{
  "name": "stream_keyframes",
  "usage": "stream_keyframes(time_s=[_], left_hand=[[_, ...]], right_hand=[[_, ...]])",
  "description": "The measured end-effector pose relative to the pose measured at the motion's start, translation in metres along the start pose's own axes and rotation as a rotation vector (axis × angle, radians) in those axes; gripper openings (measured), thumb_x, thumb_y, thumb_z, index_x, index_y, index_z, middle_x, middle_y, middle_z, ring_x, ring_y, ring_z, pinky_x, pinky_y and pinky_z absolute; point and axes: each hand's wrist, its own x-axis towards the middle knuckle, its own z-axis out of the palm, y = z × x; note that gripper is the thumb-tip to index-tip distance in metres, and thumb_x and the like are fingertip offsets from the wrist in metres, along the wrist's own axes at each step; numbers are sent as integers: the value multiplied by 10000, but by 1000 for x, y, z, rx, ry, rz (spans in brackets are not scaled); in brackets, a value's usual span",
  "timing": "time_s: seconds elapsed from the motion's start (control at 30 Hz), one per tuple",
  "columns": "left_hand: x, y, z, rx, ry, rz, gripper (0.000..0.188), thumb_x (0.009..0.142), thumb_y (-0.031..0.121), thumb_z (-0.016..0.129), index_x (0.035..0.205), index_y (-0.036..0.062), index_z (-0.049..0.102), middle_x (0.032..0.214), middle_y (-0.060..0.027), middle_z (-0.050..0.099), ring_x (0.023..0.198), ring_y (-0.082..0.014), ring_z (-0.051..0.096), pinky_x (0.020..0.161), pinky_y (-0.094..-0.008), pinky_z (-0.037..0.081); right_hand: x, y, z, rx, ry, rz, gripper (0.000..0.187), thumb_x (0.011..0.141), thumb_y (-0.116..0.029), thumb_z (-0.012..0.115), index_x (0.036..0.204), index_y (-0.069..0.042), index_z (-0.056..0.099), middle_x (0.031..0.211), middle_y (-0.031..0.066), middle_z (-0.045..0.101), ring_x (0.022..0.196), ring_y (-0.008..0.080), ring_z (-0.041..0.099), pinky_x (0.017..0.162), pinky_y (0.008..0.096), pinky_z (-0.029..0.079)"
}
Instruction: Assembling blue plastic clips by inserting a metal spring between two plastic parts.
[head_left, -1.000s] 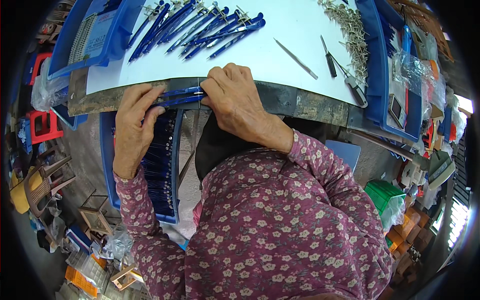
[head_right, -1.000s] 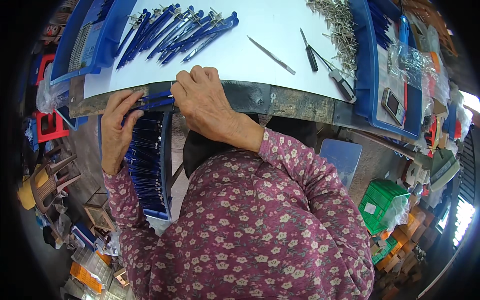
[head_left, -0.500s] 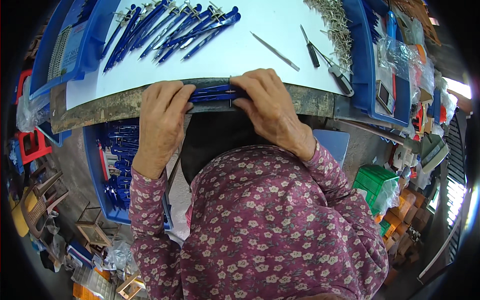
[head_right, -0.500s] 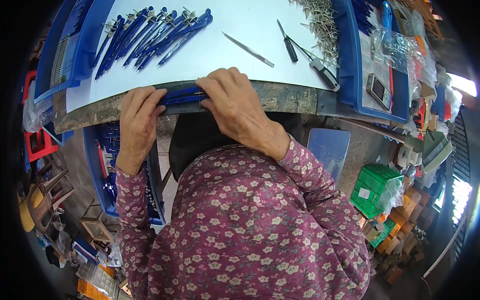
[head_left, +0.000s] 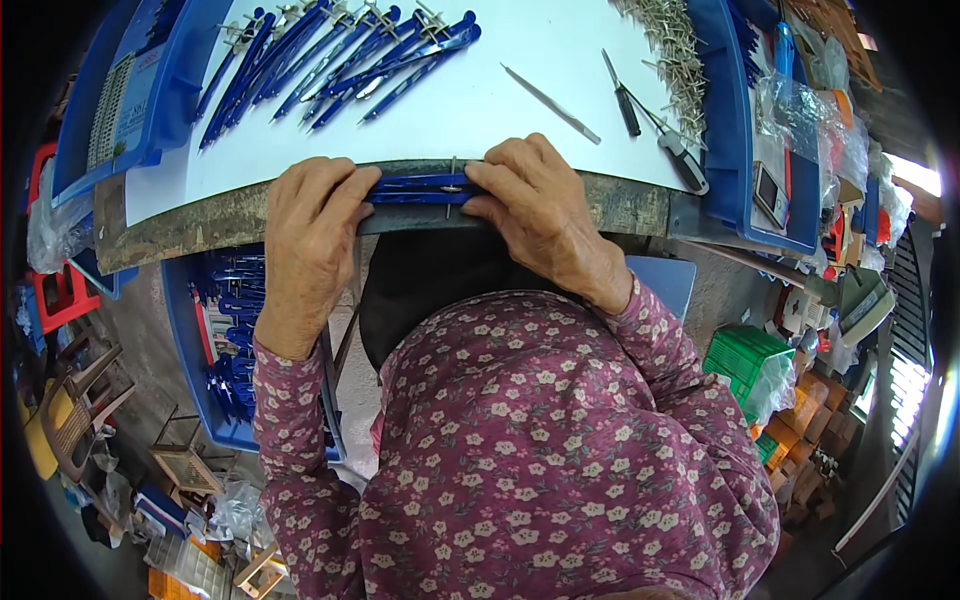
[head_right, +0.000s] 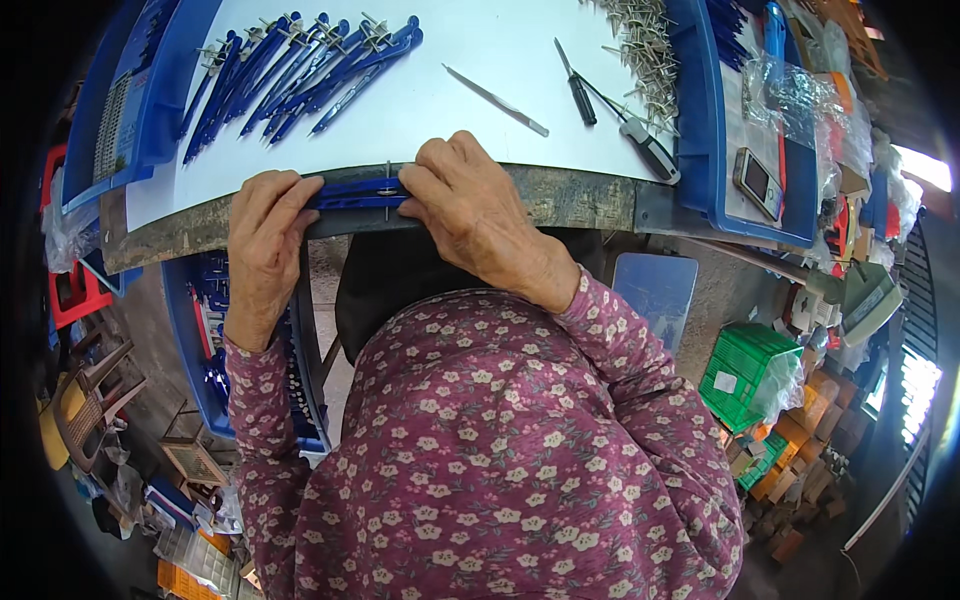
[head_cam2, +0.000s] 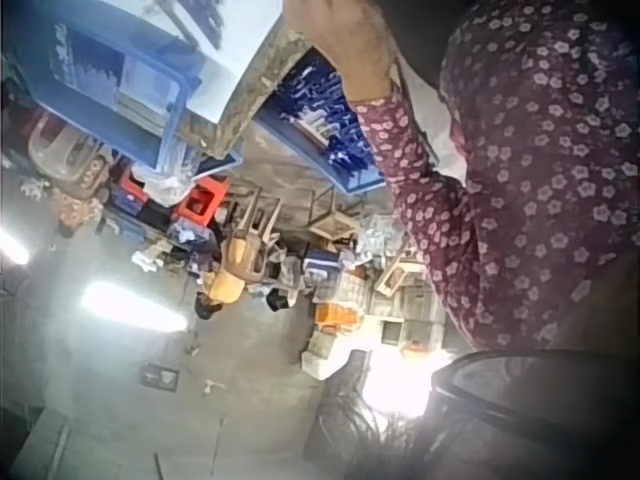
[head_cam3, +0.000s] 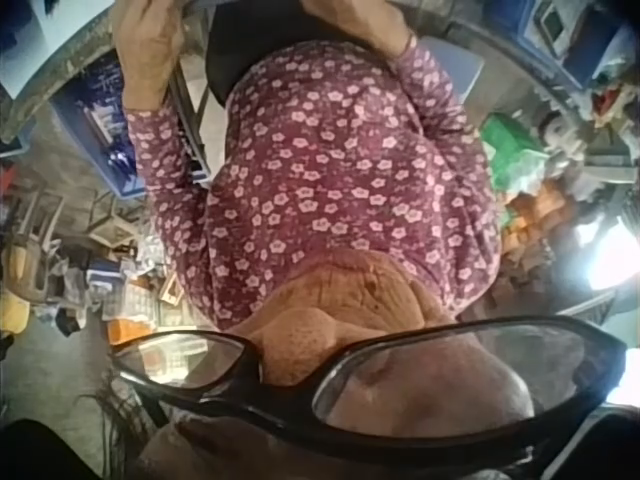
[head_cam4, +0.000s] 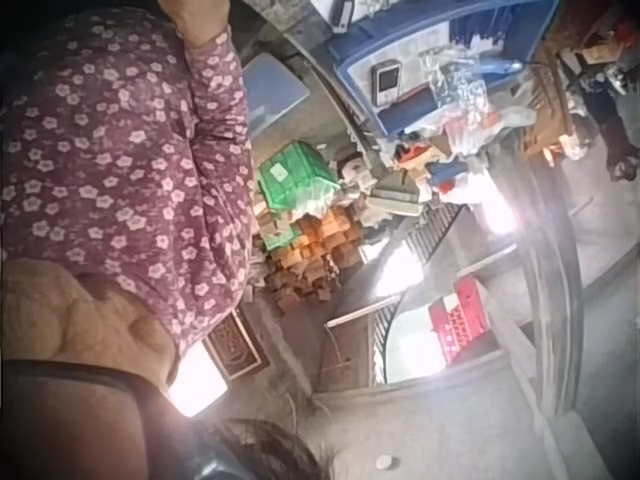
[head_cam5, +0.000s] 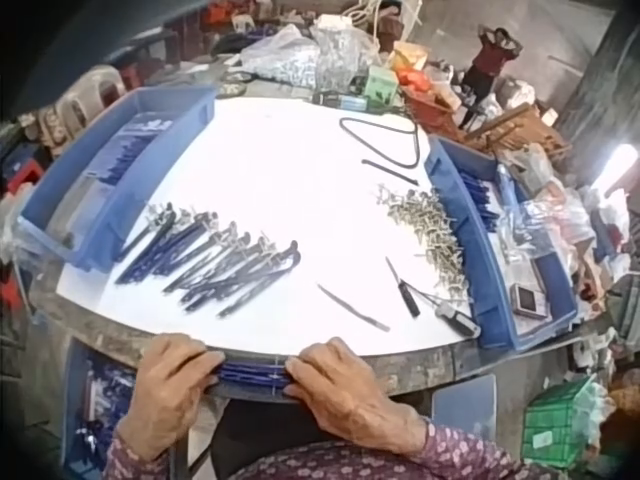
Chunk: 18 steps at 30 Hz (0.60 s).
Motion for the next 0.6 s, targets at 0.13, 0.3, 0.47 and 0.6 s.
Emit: stream_keyframes(time_s=[0.13, 0.3, 0.47, 0.6], left_hand=[[-3, -6, -6, -24, 30, -61, 353, 614, -78, 635, 950, 25, 605, 935, -88, 550, 899, -266, 525, 770, -355, 421], [-7, -10, -11, -16, 39, -93, 359, 615, -103, 619, 951, 25, 606, 939, -87, 548, 900, -266, 524, 761, -353, 424], [-7, -12, -17, -6, 42, -120, 363, 619, -108, 611, 958, 21, 601, 940, -89, 539, 904, -270, 520, 757, -353, 427], [-9, -14, -21, 2, 48, -149, 360, 626, -116, 598, 962, 13, 595, 951, -99, 529, 914, -275, 514, 764, -359, 431]], right_hand=[[8, -7, 10, -14, 22, -21, 361, 637, -27, 710, 967, -27, 564, 857, 70, 521, 729, 227, 474, 625, 310, 404], [16, -11, 18, -8, 34, -52, 325, 649, -28, 700, 942, -30, 560, 844, 66, 510, 712, 226, 459, 618, 309, 401], [22, -15, 23, -15, 25, -64, 308, 660, -30, 693, 937, -28, 558, 832, 62, 503, 708, 224, 454, 615, 310, 401], [26, -16, 30, -38, 35, -90, 304, 665, -32, 689, 938, -19, 554, 817, 62, 494, 702, 222, 450, 610, 303, 401]])
